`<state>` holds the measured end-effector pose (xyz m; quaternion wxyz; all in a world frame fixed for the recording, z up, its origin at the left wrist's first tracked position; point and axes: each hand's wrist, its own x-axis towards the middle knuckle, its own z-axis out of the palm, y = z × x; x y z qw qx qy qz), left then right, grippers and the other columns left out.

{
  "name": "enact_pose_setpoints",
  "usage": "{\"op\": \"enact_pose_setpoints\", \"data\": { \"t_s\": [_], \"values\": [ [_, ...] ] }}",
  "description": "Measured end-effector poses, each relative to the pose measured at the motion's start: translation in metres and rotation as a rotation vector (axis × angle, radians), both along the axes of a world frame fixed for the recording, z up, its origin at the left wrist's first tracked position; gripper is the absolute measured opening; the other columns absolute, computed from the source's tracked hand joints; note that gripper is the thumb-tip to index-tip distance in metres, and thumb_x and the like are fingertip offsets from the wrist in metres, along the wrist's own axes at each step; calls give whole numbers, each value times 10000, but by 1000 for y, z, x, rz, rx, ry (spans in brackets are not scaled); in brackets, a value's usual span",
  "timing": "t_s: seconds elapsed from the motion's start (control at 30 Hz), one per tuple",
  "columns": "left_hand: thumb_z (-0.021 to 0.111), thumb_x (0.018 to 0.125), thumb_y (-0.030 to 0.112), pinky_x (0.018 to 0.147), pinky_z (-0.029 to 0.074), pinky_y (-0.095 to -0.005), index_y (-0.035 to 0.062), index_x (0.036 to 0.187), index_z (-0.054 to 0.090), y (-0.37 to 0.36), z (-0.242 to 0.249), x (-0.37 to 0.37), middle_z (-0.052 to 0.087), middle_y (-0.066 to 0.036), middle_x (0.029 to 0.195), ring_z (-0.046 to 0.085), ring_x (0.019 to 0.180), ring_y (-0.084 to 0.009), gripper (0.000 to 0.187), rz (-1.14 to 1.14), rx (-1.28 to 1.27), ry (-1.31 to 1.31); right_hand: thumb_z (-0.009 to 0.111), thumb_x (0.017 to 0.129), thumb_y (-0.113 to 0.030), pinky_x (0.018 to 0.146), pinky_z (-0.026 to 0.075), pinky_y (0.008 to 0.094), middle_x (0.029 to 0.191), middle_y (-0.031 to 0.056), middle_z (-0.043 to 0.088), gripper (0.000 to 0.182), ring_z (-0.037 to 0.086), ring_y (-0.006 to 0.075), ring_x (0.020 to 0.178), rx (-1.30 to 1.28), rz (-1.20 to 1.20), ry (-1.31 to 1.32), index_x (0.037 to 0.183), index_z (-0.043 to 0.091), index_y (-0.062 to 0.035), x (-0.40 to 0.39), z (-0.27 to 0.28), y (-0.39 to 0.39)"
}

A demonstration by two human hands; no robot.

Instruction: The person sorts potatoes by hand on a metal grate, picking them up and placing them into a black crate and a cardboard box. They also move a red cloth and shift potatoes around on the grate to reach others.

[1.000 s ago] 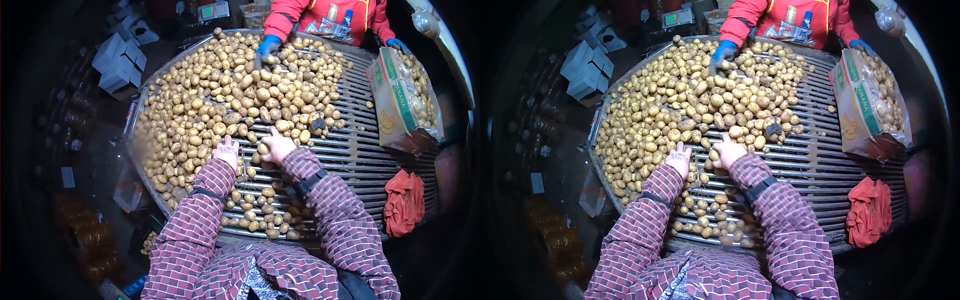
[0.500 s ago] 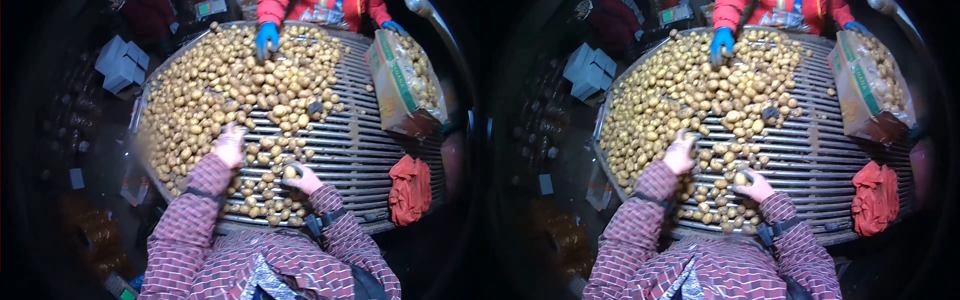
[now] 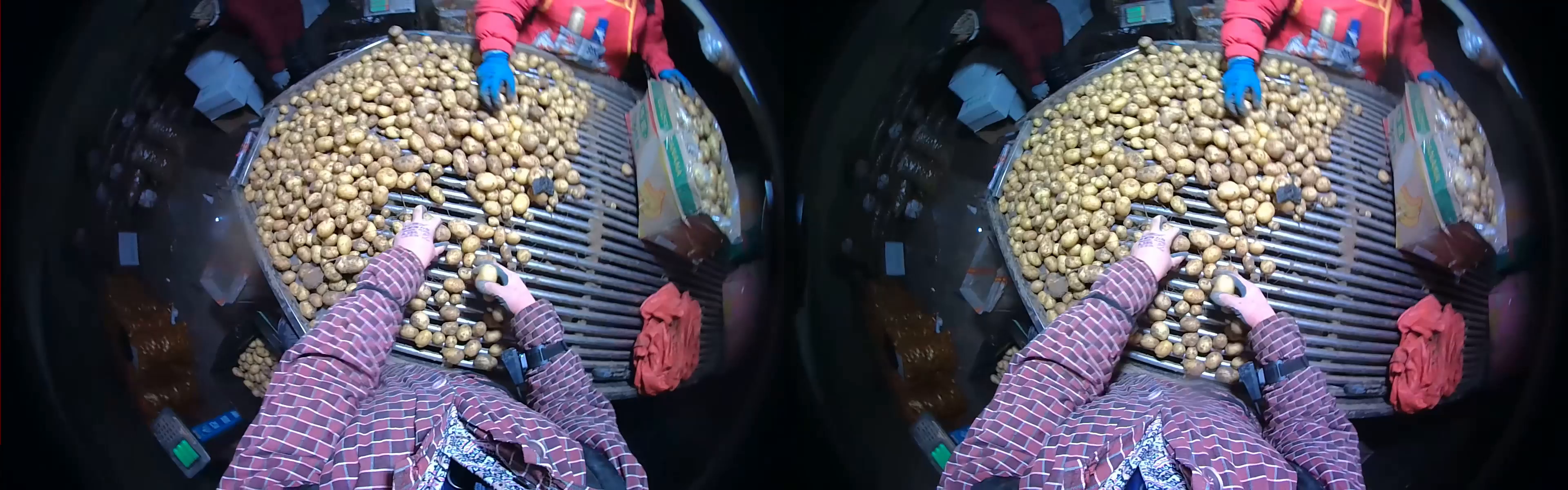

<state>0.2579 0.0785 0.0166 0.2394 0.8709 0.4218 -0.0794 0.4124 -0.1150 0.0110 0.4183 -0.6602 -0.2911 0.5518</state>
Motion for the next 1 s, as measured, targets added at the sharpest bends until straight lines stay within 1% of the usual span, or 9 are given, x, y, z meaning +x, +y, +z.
{"op": "enact_pose_setpoints", "data": {
  "t_s": [0.07, 0.13, 0.27, 0.3, 0.37, 0.43, 0.63, 0.83, 1.0],
  "values": [
    [783, 689, 362, 968, 449, -424, 197, 1252, 545, -1, 5, -26, 309, -221, 1423, 501, 1174, -373, 633, 23, 31, -225, 668, 829, -232, 807, 491, 309, 1075, 74, 624, 475, 579, 145, 918, 46, -208, 278, 1240, 537, -34, 2, -7, -6],
    [801, 668, 335, 980, 440, -419, 157, 1228, 563, -18, 40, -62, 354, -209, 1392, 501, 1177, -363, 634, 154, -12, -358, 581, 883, -345, 580, 515, 315, 984, 65, 620, 461, 577, 170, 723, -74, -263, 1068, 1245, 521, -67, 14, 17, -15],
    [764, 732, 120, 985, 410, -300, 40, 1226, 542, -53, 2, -153, 570, -56, 1191, 547, 1083, -191, 547, 611, -340, -1136, 390, 897, -625, 749, 531, 521, 1196, 115, 568, 631, 603, 359, 951, 235, -329, 628, 1287, 474, -136, 2, 45, -21],
    [735, 793, 144, 969, 417, -275, 13, 1207, 549, -63, -3, -179, 607, -44, 1126, 554, 1061, -161, 473, 808, -641, -1392, 406, 894, -617, 707, 544, 461, 1201, 102, 580, 679, 606, 272, 870, 257, -383, 1270, 1346, 448, -111, 37, 25, -17],
    [703, 844, 200, 892, 474, -265, 10, 1174, 564, -79, -15, -236, 635, -62, 1053, 599, 974, -157, 405, 1099, -662, -1500, 345, 931, -592, 744, 541, 513, 1179, 110, 583, 546, 592, 347, 998, 137, -394, 819, 1204, 519, -154, 0, 36, -9],
    [678, 866, 227, 791, 526, -277, 24, 1131, 580, -100, -13, -291, 651, -62, 985, 627, 901, -155, 348, 1191, -749, -1705, 432, 922, -558, 696, 551, 331, 1146, 107, 603, 487, 618, 258, 903, -1, -279, 941, 1146, 549, -142, -34, 27, 9],
    [581, 909, 409, 474, 484, -243, 125, 1188, 554, -172, -21, -417, 647, -55, 1017, 664, 805, -237, 398, 1463, -508, -1781, 513, 910, -517, 530, 439, 201, 986, 35, 637, 443, 556, 123, 682, -140, 311, 465, 1148, 575, -149, -220, 60, 101],
    [553, 878, 538, 521, 403, -260, 214, 1212, 524, -259, -27, -467, 609, 1, 1075, 629, 888, -241, 466, 1784, -345, -1637, 495, 920, -514, 528, 441, 230, 1026, 37, 626, 465, 564, 115, 751, -186, 808, 603, 1153, 562, -117, -424, 89, 153],
    [550, 866, 564, 543, 387, -260, 235, 1203, 517, -284, -25, -489, 604, -1, 1084, 616, 915, -247, 472, 1859, -334, -1605, 525, 913, -505, 859, 475, 292, 1189, 101, 583, 590, 563, 201, 1047, 6, 909, 450, 1328, 473, -89, -503, 58, 151]
  ]
}}
